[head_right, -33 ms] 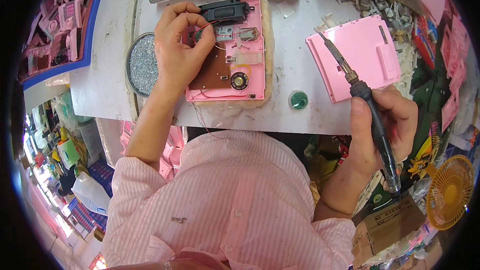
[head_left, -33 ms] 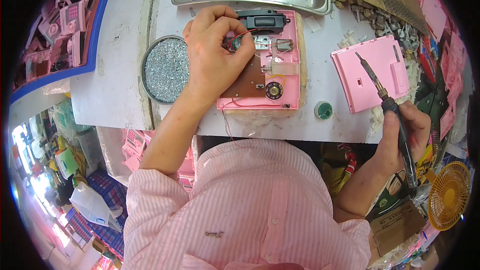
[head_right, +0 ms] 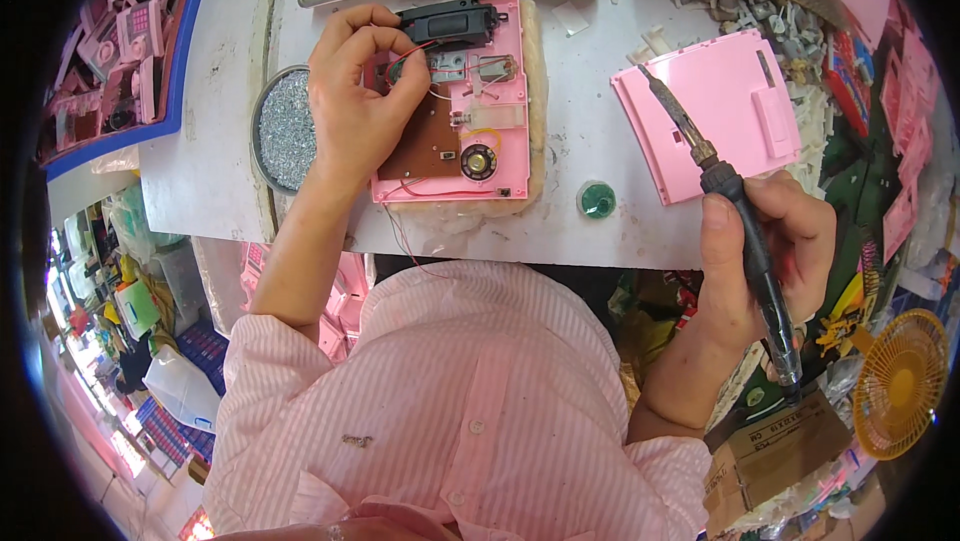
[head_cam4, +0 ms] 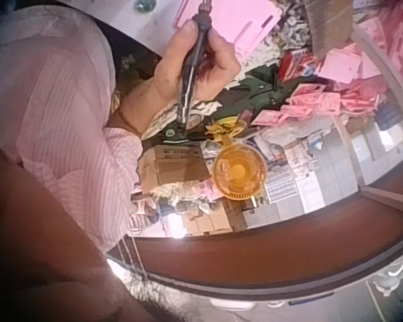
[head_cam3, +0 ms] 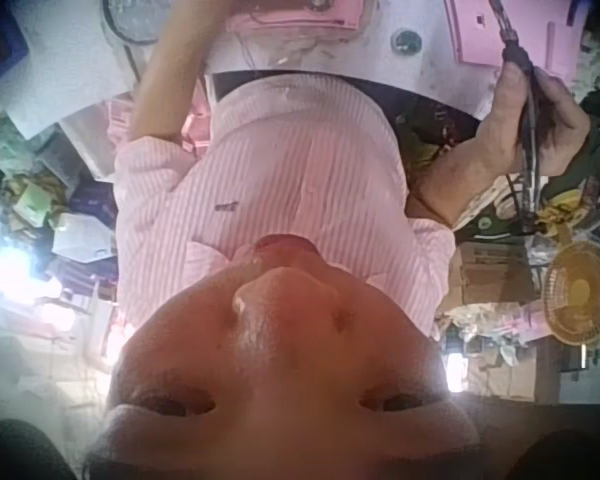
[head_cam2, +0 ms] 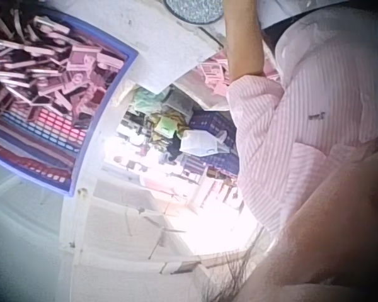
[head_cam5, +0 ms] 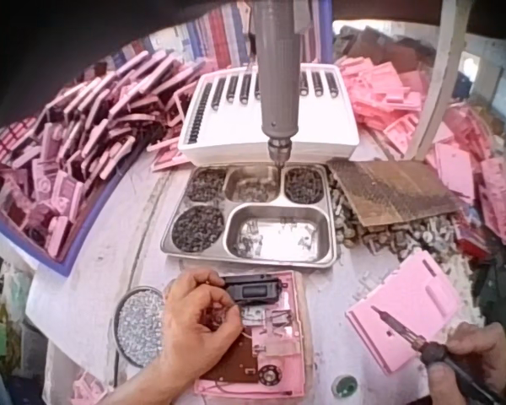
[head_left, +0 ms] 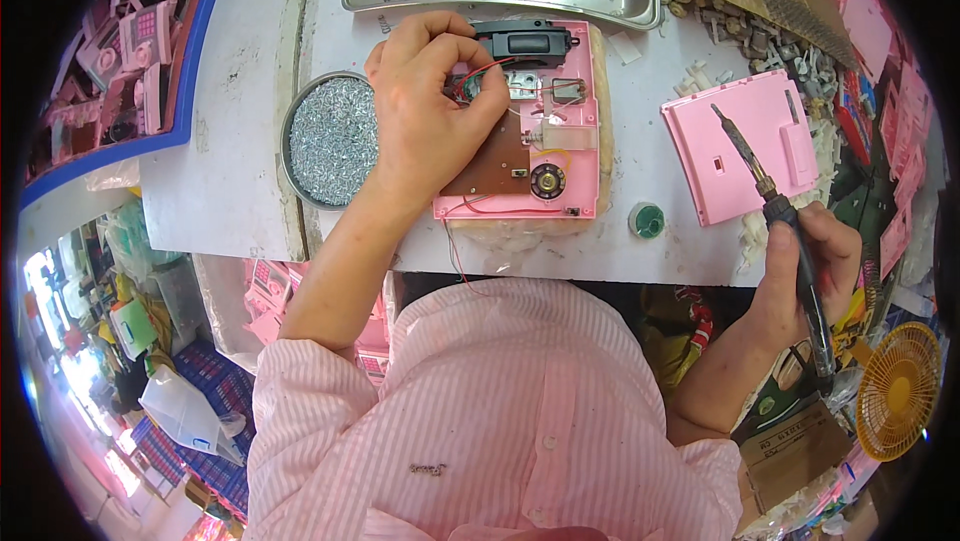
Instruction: Assembling motorized toy components by soldering internal wires and fastening plastic housing parts with an electric screwdriver.
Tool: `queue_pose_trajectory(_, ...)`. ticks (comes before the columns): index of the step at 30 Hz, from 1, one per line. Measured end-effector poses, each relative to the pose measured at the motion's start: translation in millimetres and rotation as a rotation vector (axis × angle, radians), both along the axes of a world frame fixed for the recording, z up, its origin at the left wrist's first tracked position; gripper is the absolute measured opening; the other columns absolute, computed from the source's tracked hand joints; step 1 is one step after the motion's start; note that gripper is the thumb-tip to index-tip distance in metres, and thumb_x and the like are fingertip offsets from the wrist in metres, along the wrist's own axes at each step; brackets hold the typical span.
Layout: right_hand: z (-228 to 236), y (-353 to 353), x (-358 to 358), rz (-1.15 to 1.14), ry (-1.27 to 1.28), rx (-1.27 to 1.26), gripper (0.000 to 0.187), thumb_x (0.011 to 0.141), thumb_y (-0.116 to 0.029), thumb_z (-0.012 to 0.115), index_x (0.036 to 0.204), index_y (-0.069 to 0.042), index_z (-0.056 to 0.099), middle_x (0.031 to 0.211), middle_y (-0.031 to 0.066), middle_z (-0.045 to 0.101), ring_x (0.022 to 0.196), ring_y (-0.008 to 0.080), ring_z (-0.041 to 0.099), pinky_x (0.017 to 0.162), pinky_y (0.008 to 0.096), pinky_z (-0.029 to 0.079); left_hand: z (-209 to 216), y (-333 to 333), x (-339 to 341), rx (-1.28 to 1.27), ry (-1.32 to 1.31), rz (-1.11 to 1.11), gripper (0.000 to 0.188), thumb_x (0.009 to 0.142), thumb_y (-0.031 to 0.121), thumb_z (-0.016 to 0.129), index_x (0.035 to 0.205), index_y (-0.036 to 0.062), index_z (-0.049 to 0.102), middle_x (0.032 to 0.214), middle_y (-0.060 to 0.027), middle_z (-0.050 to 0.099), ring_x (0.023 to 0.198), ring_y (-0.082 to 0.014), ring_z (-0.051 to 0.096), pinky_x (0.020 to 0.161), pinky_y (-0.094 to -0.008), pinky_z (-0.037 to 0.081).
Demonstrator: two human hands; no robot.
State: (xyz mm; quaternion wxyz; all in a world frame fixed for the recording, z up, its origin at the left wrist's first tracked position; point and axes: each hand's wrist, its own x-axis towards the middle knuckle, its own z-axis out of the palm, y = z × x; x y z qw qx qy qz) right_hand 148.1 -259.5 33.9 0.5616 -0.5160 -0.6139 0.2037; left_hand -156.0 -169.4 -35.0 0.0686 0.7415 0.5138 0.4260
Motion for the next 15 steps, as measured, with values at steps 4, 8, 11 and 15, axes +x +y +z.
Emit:
queue_pose_trajectory(4,4,-12,8,-0.070,0.008,-0.008,0.027,0.081,0.005,0.075,0.103,0.003,0.058,0.087,0.0089,0.058,0.079,0.0140,0.053,0.076,0.0258,0.044,2,0,1,0.005,-0.032,-0.011,0.016,0.072,0.002,0.074,0.086,0.0045,0.067,0.102,-0.0078,0.064,0.083,-0.0178,0.062,0.072,-0.0311,0.048)
queue_pose_trajectory(8,-4,-40,61,-0.178,0.052,0.038,0.025,0.086,-0.005,0.073,0.105,0.001,0.058,0.100,0.0127,0.063,0.089,0.0174,0.058,0.083,0.0297,0.048,8,-8,-4,0.130,0.000,-0.033,0.025,0.068,0.009,0.077,0.091,0.0125,0.066,0.099,-0.0031,0.063,0.090,-0.0204,0.059,0.085,-0.0383,0.038)
queue_pose_trajectory(11,11,-84,118,-0.353,0.287,-0.019,0.021,0.092,-0.012,0.069,0.107,-0.002,0.057,0.100,0.0087,0.062,0.085,0.0116,0.057,0.078,0.0253,0.048,24,-16,-3,0.148,0.190,-0.230,0.025,0.072,0.013,0.077,0.095,0.0132,0.067,0.104,-0.0032,0.063,0.095,-0.0217,0.058,0.091,-0.0406,0.038)
queue_pose_trajectory(15,37,-159,185,-0.516,0.561,-0.013,0.005,0.099,-0.010,0.061,0.102,-0.010,0.057,0.083,-0.0008,0.051,0.065,0.0073,0.042,0.056,0.0214,0.037,32,-9,4,0.087,0.516,-0.398,0.028,0.081,0.022,0.072,0.106,0.0124,0.068,0.117,-0.0028,0.065,0.108,-0.0246,0.057,0.101,-0.0476,0.034)
